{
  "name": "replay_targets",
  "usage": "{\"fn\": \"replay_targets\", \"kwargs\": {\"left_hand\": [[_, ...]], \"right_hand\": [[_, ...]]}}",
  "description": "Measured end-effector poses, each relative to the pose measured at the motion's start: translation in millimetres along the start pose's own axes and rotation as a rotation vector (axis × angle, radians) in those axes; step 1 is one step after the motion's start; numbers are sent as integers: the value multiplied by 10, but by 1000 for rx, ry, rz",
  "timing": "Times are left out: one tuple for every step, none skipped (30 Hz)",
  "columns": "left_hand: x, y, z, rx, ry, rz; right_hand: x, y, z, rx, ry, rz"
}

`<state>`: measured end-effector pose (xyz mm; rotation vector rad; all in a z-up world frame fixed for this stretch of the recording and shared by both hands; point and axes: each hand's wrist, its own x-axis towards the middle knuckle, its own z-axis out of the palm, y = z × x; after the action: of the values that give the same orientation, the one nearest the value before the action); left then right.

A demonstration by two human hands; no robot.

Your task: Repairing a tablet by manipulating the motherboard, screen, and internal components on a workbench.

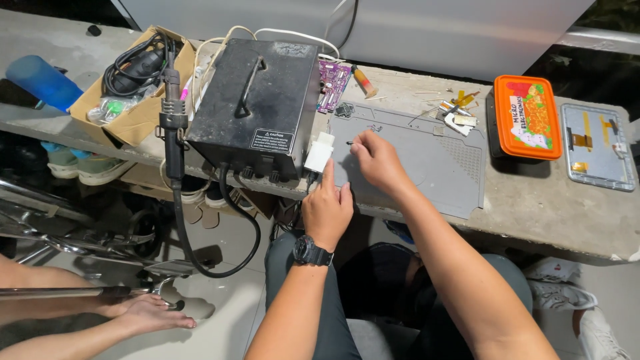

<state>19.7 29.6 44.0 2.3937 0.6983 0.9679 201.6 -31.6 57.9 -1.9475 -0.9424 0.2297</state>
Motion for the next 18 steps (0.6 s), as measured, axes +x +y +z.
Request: {"fn": "replay_targets", "kwargs": {"left_hand": [[5,-11,-15,-2,0,3],[10,-18,-22,-6,5,5],[-2,-13,-17,-13,3,10],[-8,-31,-8,-18,-3,15],[-12,-46,5,-20,13,22],[-16,-55,22,-23,28,28],[-37,-68,63,-31,18,37],[-59,-78,108,-39,49,41],[-80,-81,160,-49,80,45],[-82,37,125,-60,70,54],[-74,135,73,-191,74,108],[-64,232,21,-323,78,160],[-91,323,42,-324,71,167],[-117,412,66,-526,-7,87],[-146,498,92,-725,-86,2],[-121,540,114,-724,-93,6],[-113,585,135,-742,-99,-20],[-106,628,154,-759,-106,-46]], "right_hand": [[-74,-77,-71,-1,3,-1],[-148,-148,-146,196,5,77],[-250,-203,-235,391,12,159],[-320,-213,-308,390,20,163],[-398,-221,-386,459,36,176],[-476,-227,-468,529,53,187],[-538,-213,-532,527,68,193],[-602,-197,-598,561,96,202],[-668,-179,-672,594,126,210],[-735,-139,-735,590,142,215],[-785,-107,-776,549,134,207],[-832,-76,-815,509,125,199],[-907,-131,-809,513,134,202],[-979,-185,-801,479,79,198],[-1046,-236,-789,446,21,195],[-1041,-158,-799,449,28,198],[-1049,-80,-808,416,-1,180],[-1058,-3,-815,384,-30,162]]}}
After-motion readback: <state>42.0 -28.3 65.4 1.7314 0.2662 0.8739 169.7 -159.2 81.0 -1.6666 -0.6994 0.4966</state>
